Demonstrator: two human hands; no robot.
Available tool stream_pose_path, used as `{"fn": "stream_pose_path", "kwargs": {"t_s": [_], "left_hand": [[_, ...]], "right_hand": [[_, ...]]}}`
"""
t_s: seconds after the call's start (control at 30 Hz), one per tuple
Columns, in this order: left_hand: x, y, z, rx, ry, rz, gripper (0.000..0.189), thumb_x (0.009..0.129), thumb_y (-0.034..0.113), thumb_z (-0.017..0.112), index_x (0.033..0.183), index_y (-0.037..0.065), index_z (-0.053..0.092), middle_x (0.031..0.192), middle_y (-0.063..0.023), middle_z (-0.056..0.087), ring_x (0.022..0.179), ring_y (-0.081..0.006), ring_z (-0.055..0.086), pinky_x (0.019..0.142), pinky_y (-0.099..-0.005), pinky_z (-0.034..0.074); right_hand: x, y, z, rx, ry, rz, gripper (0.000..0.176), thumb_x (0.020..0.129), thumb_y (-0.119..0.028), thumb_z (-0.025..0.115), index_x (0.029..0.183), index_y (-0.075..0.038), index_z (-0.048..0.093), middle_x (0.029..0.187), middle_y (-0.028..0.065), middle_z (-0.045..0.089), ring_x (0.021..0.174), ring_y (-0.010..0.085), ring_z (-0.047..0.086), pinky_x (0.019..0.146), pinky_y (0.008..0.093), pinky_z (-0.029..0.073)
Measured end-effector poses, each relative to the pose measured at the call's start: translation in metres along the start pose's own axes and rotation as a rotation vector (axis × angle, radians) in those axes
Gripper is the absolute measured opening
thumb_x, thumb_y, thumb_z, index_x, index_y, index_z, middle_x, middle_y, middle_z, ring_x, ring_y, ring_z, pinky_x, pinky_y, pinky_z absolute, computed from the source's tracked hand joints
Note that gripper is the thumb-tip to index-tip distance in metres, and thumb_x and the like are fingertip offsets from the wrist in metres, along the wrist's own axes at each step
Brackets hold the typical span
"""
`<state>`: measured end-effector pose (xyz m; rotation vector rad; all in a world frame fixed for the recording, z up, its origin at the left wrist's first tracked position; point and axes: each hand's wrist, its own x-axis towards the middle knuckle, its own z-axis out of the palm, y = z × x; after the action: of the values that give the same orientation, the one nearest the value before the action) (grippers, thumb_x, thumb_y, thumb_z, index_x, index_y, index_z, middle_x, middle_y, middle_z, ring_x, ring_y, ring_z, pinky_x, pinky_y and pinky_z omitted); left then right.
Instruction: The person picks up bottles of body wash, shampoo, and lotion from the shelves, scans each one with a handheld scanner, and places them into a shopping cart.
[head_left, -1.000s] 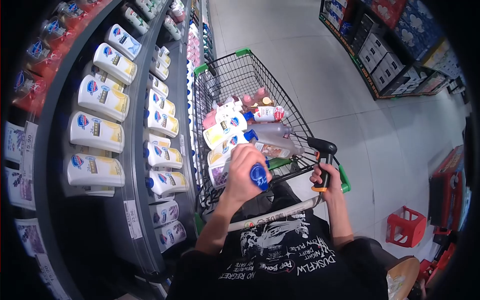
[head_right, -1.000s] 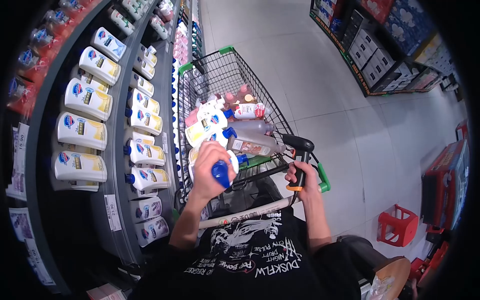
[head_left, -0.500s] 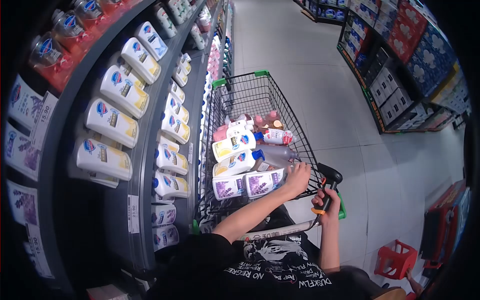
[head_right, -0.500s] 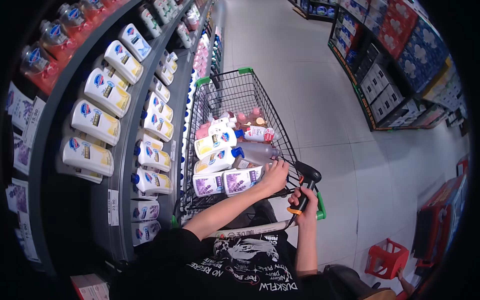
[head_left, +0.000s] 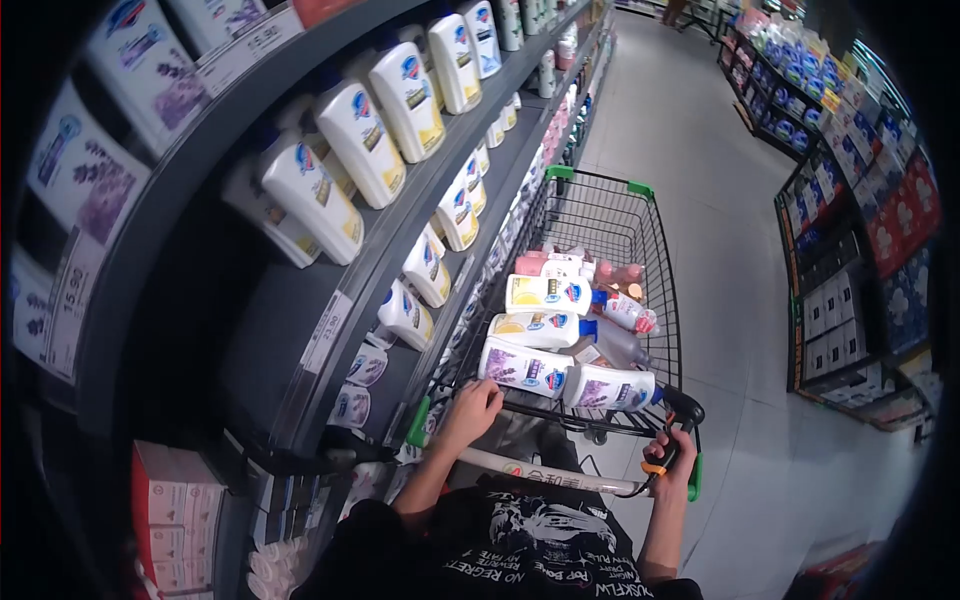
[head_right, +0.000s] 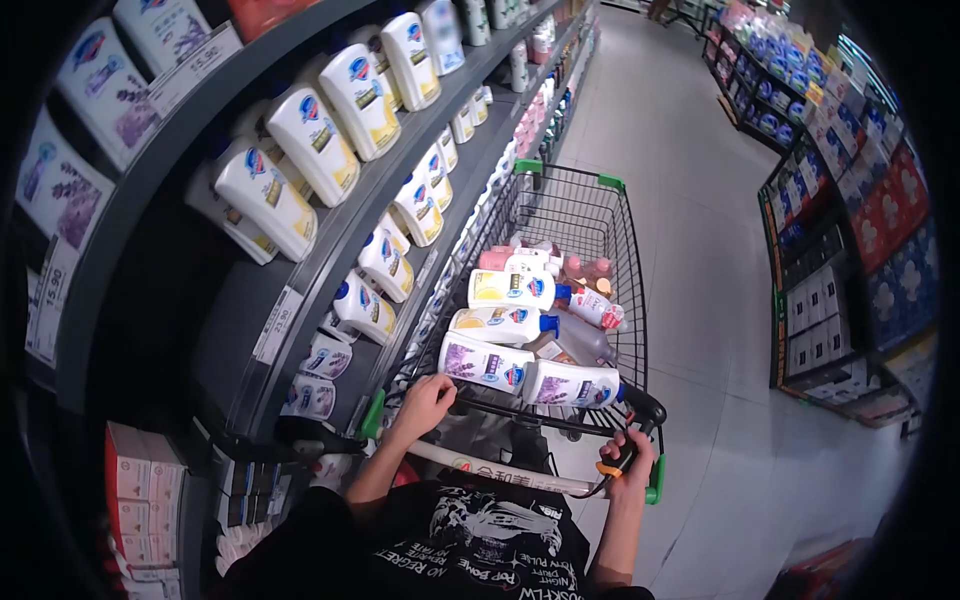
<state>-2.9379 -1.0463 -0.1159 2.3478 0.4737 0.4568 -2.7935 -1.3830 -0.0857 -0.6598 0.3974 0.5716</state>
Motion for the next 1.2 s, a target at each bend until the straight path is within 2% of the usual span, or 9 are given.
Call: {"fn": "stream_pose_path", "kwargs": {"t_s": [0.07, 0.4, 0.67, 0.73, 0.83, 0.9, 0.97, 1.07, 1.2], "left_hand": [[-0.004, 0.021, -0.002, -0.082, 0.046, -0.037, 0.011, 0.083, 0.013, 0.063, 0.082, 0.003, 0.058, 0.072, -0.0135, 0.066, 0.071, -0.033, 0.064, 0.07, -0.0422, 0.049], [-0.005, 0.008, 0.016, 0.143, 0.035, 0.045, 0.03, 0.086, 0.026, 0.058, 0.075, 0.0, 0.068, 0.075, -0.0207, 0.066, 0.076, -0.0371, 0.065, 0.075, -0.0443, 0.05], [-0.018, 0.02, 0.009, 0.163, 0.038, 0.009, 0.028, 0.086, 0.027, 0.057, 0.079, 0.002, 0.069, 0.078, -0.0199, 0.066, 0.081, -0.0367, 0.064, 0.078, -0.0453, 0.05], [-0.018, 0.017, 0.009, 0.159, 0.006, 0.006, 0.028, 0.086, 0.027, 0.057, 0.079, 0.002, 0.068, 0.078, -0.0199, 0.066, 0.08, -0.0378, 0.064, 0.077, -0.0456, 0.05], [-0.023, 0.019, 0.003, 0.14, -0.02, 0.018, 0.026, 0.085, 0.025, 0.058, 0.079, 0.002, 0.068, 0.078, -0.0197, 0.066, 0.078, -0.0379, 0.064, 0.075, -0.0459, 0.05], [-0.027, 0.018, 0.01, 0.1, 0.02, 0.017, 0.026, 0.085, 0.025, 0.059, 0.079, 0.002, 0.068, 0.076, -0.0195, 0.065, 0.076, -0.0376, 0.063, 0.073, -0.046, 0.05], [-0.03, 0.022, 0.006, 0.13, -0.01, -0.029, 0.027, 0.085, 0.025, 0.058, 0.078, 0.001, 0.068, 0.077, -0.0197, 0.065, 0.076, -0.0375, 0.063, 0.073, -0.0456, 0.05], [-0.044, 0.029, 0.013, 0.26, 0.125, 0.043, 0.026, 0.086, 0.024, 0.057, 0.077, 0.001, 0.067, 0.078, -0.016, 0.066, 0.079, -0.035, 0.063, 0.078, -0.0442, 0.049], [-0.077, 0.055, 0.019, 0.474, 0.136, -0.043, 0.021, 0.087, 0.021, 0.057, 0.097, 0.004, 0.063, 0.106, -0.0093, 0.061, 0.109, -0.0245, 0.055, 0.094, -0.0365, 0.041]], "right_hand": [[-0.003, 0.003, 0.007, -0.106, -0.041, 0.007, 0.026, 0.083, -0.016, 0.057, 0.108, -0.012, 0.056, 0.064, 0.0, 0.045, 0.05, 0.0103, 0.04, 0.054, 0.0247, 0.04], [-0.01, 0.047, 0.032, -0.737, -0.265, -0.046, 0.021, 0.083, -0.012, 0.056, 0.099, -0.008, 0.045, 0.069, 0.0052, 0.052, 0.05, 0.015, 0.049, 0.048, 0.0296, 0.047], [0.004, 0.072, 0.037, -0.682, -0.349, 0.107, 0.017, 0.081, -0.017, 0.058, 0.088, -0.002, 0.052, 0.068, 0.0086, 0.057, 0.057, 0.02, 0.057, 0.045, 0.0341, 0.048], [0.004, 0.057, 0.028, -0.716, -0.383, 0.174, 0.021, 0.082, -0.015, 0.058, 0.095, 0.0, 0.051, 0.075, 0.0112, 0.059, 0.06, 0.0244, 0.06, 0.048, 0.0376, 0.051], [-0.007, 0.03, 0.014, -0.717, -0.311, 0.008, 0.023, 0.083, -0.014, 0.056, 0.098, 0.002, 0.05, 0.083, 0.0152, 0.062, 0.061, 0.0256, 0.063, 0.047, 0.0392, 0.052], [-0.003, 0.003, -0.017, -0.751, -0.224, 0.053, 0.025, 0.084, -0.013, 0.054, 0.101, 0.004, 0.046, 0.095, 0.0185, 0.063, 0.061, 0.0257, 0.063, 0.046, 0.0394, 0.052], [-0.01, -0.013, -0.034, -0.603, -0.19, 0.012, 0.029, 0.084, -0.014, 0.054, 0.11, -0.002, 0.048, 0.09, 0.0155, 0.061, 0.061, 0.0232, 0.061, 0.048, 0.0376, 0.052], [-0.016, -0.019, -0.041, -0.461, -0.203, 0.001, 0.037, 0.083, -0.015, 0.056, 0.119, -0.008, 0.048, 0.085, 0.0122, 0.059, 0.059, 0.0205, 0.058, 0.051, 0.0355, 0.051], [-0.032, -0.012, -0.03, -0.563, -0.276, 0.173, 0.035, 0.083, -0.016, 0.059, 0.116, -0.008, 0.05, 0.083, 0.0105, 0.059, 0.057, 0.0184, 0.057, 0.052, 0.0343, 0.052]]}}
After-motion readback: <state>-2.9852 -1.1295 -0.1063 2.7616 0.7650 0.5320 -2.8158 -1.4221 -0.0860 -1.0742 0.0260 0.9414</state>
